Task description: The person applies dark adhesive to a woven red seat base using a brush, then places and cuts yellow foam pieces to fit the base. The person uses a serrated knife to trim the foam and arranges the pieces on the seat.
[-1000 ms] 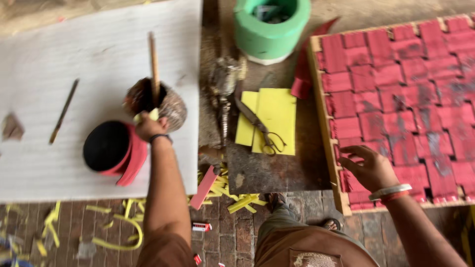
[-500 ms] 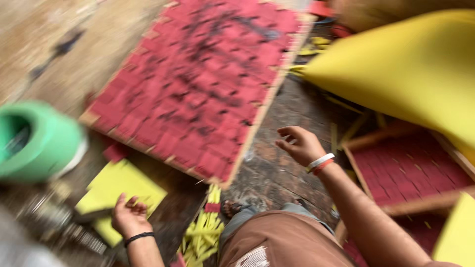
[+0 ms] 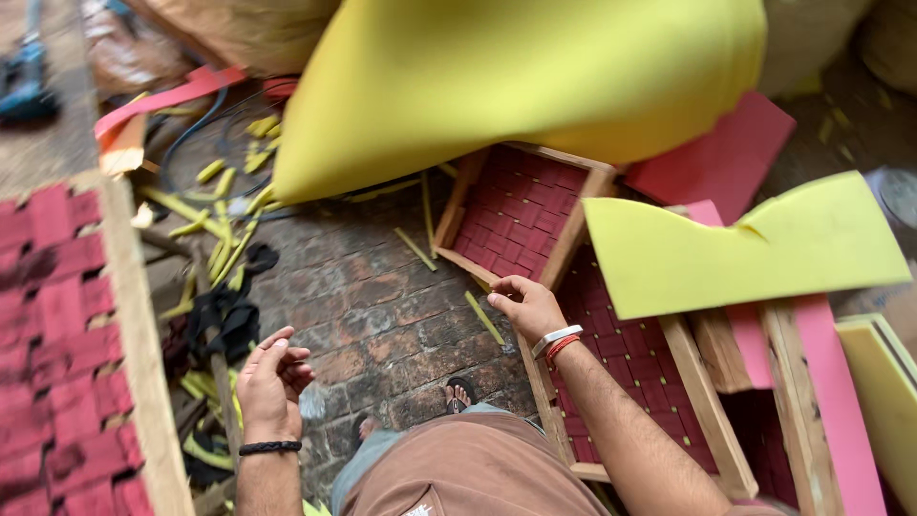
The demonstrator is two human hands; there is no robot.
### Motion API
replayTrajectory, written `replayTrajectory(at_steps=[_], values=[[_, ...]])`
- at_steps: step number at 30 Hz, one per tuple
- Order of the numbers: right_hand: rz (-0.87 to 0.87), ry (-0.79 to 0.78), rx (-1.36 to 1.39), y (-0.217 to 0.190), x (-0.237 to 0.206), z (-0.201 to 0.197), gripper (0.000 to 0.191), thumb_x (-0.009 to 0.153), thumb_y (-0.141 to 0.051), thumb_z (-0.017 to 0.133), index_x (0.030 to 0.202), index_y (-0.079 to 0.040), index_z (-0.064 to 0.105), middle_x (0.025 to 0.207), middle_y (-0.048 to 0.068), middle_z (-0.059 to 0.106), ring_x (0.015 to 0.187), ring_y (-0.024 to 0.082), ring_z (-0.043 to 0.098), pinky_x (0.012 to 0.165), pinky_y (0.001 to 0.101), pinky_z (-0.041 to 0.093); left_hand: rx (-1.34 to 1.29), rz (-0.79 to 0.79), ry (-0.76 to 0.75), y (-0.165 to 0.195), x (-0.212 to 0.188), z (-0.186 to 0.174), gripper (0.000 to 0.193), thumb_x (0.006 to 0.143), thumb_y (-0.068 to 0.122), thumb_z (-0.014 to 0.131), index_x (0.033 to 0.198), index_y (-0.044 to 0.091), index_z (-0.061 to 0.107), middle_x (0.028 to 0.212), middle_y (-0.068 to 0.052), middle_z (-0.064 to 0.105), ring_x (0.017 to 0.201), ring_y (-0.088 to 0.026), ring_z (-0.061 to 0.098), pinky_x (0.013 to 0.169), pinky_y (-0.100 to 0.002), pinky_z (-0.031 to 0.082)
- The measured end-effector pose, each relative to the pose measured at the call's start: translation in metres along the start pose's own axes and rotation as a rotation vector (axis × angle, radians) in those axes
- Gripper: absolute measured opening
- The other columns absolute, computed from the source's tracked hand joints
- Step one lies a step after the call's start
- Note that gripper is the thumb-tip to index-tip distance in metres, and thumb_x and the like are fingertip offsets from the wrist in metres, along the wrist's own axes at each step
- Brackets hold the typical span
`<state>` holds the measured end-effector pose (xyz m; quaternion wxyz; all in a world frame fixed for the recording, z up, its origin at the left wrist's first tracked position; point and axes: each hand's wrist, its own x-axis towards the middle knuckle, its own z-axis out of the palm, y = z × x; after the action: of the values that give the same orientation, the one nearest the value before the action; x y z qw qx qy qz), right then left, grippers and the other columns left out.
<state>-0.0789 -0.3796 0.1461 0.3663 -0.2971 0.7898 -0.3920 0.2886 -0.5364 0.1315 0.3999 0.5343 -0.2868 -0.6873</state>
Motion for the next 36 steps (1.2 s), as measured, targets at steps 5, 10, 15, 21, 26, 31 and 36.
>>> replayTrajectory(at_steps=[5,10,15,21,26,31,36], values=[[0.119,0.143,0.084,0.025,0.001,-0.036,0.030,0.088,-0.023,0.076,0.114,-0.008,0.075,0.102,0.004,0.079,0.095,0.012,0.072,0.087,0.0299,0.057,0.154,-0.135,-0.156,-0.006,0.052,0.065,0.025,0.099,0.018,0.059,0.120,0.008,0.069,0.080,-0.003,0.070,0.061,-0.011,0.063,0.057,-0.028,0.056],[0.241,0.323,0.114,0.049,0.006,-0.049,0.031,0.088,-0.026,0.076,0.114,-0.009,0.075,0.102,0.005,0.079,0.094,0.014,0.073,0.086,0.0307,0.058,0.275,-0.230,-0.329,-0.013,0.114,0.140,0.027,0.098,0.019,0.058,0.121,0.008,0.068,0.080,-0.004,0.070,0.060,-0.012,0.062,0.057,-0.029,0.054],[0.414,0.548,0.201,0.089,0.003,-0.060,0.031,0.086,-0.026,0.077,0.113,-0.011,0.078,0.102,0.005,0.080,0.096,0.014,0.074,0.086,0.0306,0.057,0.474,-0.382,-0.496,-0.022,0.150,0.228,0.028,0.098,0.020,0.057,0.121,0.010,0.069,0.080,-0.004,0.070,0.059,-0.012,0.062,0.056,-0.028,0.053],[0.657,0.731,0.416,0.167,0.001,-0.078,0.028,0.088,-0.027,0.077,0.111,-0.013,0.077,0.095,0.002,0.076,0.077,0.014,0.065,0.067,0.0309,0.055,0.687,-0.362,-0.744,-0.035,0.157,0.325,0.030,0.099,0.019,0.057,0.123,0.006,0.070,0.081,-0.005,0.070,0.058,-0.011,0.060,0.055,-0.026,0.052],[0.775,0.802,0.435,0.239,0.016,-0.123,0.028,0.087,-0.024,0.078,0.110,-0.009,0.075,0.093,0.004,0.074,0.072,0.013,0.064,0.063,0.0313,0.055,0.777,-0.446,-0.900,-0.073,0.129,0.388,0.027,0.097,0.015,0.061,0.120,0.004,0.070,0.078,-0.006,0.071,0.056,-0.008,0.056,0.051,-0.024,0.047],[0.862,0.842,0.359,0.300,0.041,-0.177,0.043,0.085,-0.026,0.079,0.121,-0.005,0.071,0.110,0.012,0.075,0.096,0.022,0.069,0.086,0.0367,0.055,1.079,-0.430,-0.964,-0.119,0.093,0.417,0.026,0.096,0.019,0.060,0.118,0.008,0.069,0.081,-0.005,0.073,0.059,-0.011,0.063,0.054,-0.025,0.052],[0.914,0.905,0.304,0.341,0.068,-0.216,0.072,0.082,-0.025,0.084,0.141,0.001,0.051,0.137,0.020,0.060,0.125,0.030,0.060,0.108,0.0412,0.046,1.036,-0.504,-0.867,-0.165,0.067,0.429,0.026,0.096,0.018,0.061,0.117,0.005,0.068,0.082,-0.008,0.073,0.058,-0.013,0.064,0.054,-0.025,0.053]])
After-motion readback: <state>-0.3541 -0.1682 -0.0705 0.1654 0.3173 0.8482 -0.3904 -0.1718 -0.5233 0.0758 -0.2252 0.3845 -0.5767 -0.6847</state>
